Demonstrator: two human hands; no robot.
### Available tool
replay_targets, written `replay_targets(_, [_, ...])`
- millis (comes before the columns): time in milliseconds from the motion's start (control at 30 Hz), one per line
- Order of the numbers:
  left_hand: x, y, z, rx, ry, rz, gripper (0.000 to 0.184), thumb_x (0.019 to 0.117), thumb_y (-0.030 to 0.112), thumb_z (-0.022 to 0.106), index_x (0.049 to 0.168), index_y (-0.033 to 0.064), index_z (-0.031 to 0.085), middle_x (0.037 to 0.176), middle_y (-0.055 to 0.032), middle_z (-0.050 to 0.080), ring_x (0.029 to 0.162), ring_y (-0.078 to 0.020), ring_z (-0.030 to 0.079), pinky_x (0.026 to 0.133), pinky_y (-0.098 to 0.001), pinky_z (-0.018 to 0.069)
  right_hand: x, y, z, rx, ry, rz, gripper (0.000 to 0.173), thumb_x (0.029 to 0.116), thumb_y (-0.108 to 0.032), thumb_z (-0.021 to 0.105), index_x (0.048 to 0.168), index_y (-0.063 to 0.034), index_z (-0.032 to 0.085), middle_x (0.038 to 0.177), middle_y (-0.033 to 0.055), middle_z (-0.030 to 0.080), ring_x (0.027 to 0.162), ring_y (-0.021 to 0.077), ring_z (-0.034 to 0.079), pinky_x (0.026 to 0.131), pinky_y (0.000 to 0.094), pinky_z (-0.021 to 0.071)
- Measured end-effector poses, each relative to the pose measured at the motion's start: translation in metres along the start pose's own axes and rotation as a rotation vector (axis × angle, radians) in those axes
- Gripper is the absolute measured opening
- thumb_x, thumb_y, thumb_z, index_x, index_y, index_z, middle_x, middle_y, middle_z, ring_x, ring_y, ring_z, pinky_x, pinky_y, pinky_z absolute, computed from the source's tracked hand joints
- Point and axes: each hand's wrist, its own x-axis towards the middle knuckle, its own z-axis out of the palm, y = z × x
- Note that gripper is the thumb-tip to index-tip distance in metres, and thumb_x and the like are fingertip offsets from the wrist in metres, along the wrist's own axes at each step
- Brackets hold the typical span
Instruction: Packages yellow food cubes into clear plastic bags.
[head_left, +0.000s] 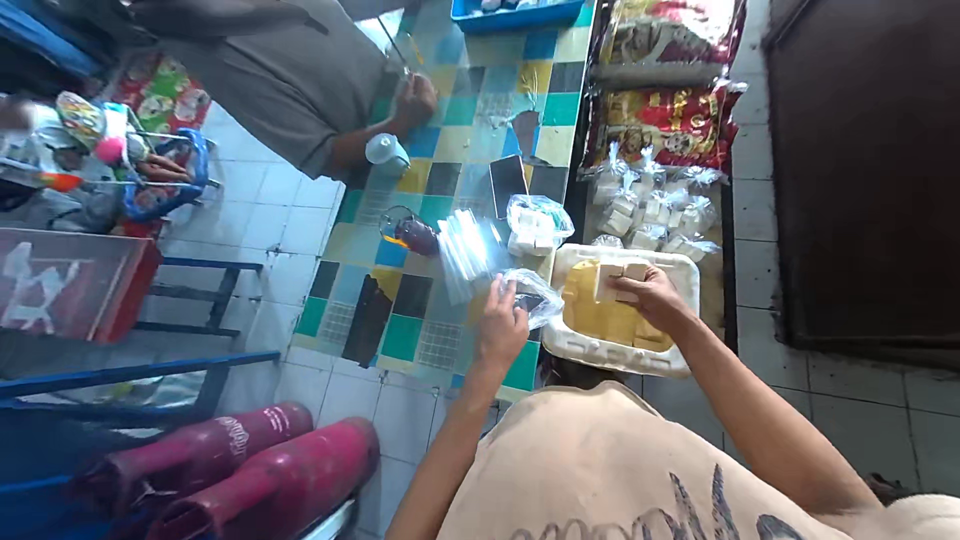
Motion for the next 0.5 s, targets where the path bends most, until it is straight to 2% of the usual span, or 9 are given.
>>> replay_targets(67, [0.002,0.007,-0.002,0.011,-0.053,0.010,0.051,0.1004,0.005,0.049,0.151,0.0034,0.047,0.164,-0.0205,0.029,0.122,-0.0378,0.062,0.099,-0.0503,0.0516,-0.024,-0.018,0.038,0.250,-0.086,0.021,0.023,0.0967,0.004,0.061,0.118,-0.0051,0.058,0.096,0.0049,0.073,0.085,0.0157,0.072,0.078,0.0377,0.0626])
replay_targets(133, [0.001,0.010,-0.003,-0.007,-0.081,0.058,0.052,0.0987,0.004,0.053,0.150,0.0019,0.047,0.163,-0.0224,0.031,0.123,-0.0392,0.061,0.100,-0.0517,0.0513,-0.035,-0.017,0.071,0.287,-0.146,-0.057,0.027,0.0954,0.006,0.062,0.120,-0.0052,0.058,0.098,0.0044,0.073,0.086,0.0146,0.072,0.080,0.0363,0.0622])
replay_targets(233, [-0.002,0.015,-0.010,-0.029,-0.126,0.070,0.058,0.0986,0.006,0.057,0.154,0.0043,0.042,0.165,-0.0196,0.028,0.129,-0.0371,0.057,0.104,-0.0513,0.0491,-0.031,0.007,0.096,-0.019,-0.108,-0.426,0.038,0.0843,0.006,0.076,0.120,0.0000,0.066,0.106,0.0063,0.074,0.093,0.0111,0.072,0.085,0.0332,0.0622])
replay_targets(300, [-0.004,0.015,-0.013,-0.027,-0.107,0.097,0.060,0.0965,0.002,0.056,0.154,0.0031,0.042,0.165,-0.0204,0.028,0.128,-0.0368,0.058,0.102,-0.0500,0.0504,-0.032,0.017,0.102,-0.318,-0.046,-0.598,0.035,0.0852,-0.003,0.079,0.118,0.0007,0.069,0.101,0.0099,0.076,0.089,0.0139,0.073,0.083,0.0358,0.0622])
replay_targets(333, [-0.005,0.016,-0.014,-0.014,-0.105,0.108,0.059,0.0965,0.002,0.056,0.154,0.0030,0.043,0.165,-0.0196,0.027,0.125,-0.0368,0.060,0.100,-0.0499,0.0516,-0.035,0.016,0.104,-0.469,-0.037,-0.632,0.032,0.0877,-0.007,0.078,0.118,0.0004,0.070,0.096,0.0119,0.076,0.085,0.0188,0.074,0.080,0.0408,0.0618])
replay_targets(400, [-0.005,0.017,-0.013,0.049,-0.100,0.162,0.055,0.0969,0.003,0.058,0.151,0.0037,0.047,0.166,-0.0187,0.026,0.115,-0.0380,0.065,0.093,-0.0516,0.0546,-0.041,0.007,0.112,-0.722,-0.045,-0.590,0.027,0.0908,-0.010,0.075,0.115,0.0014,0.071,0.088,0.0179,0.074,0.080,0.0336,0.073,0.075,0.0552,0.0587])
replay_targets(433, [-0.006,0.018,-0.012,0.094,-0.083,0.204,0.054,0.0961,0.002,0.057,0.150,0.0052,0.050,0.166,-0.0186,0.026,0.107,-0.0380,0.068,0.087,-0.0521,0.0565,-0.042,0.001,0.117,-0.797,-0.050,-0.524,0.024,0.0921,-0.010,0.074,0.112,0.0028,0.070,0.086,0.0206,0.072,0.080,0.0386,0.072,0.074,0.0591,0.0569])
replay_targets(500, [-0.009,0.019,-0.009,0.147,-0.002,0.297,0.051,0.0935,-0.001,0.059,0.143,0.0108,0.060,0.165,-0.0179,0.028,0.085,-0.0354,0.072,0.073,-0.0511,0.0589,-0.041,-0.007,0.125,-0.821,-0.011,-0.427,0.019,0.0928,-0.009,0.073,0.104,0.0057,0.070,0.085,0.0231,0.071,0.081,0.0408,0.071,0.075,0.0595,0.0562])
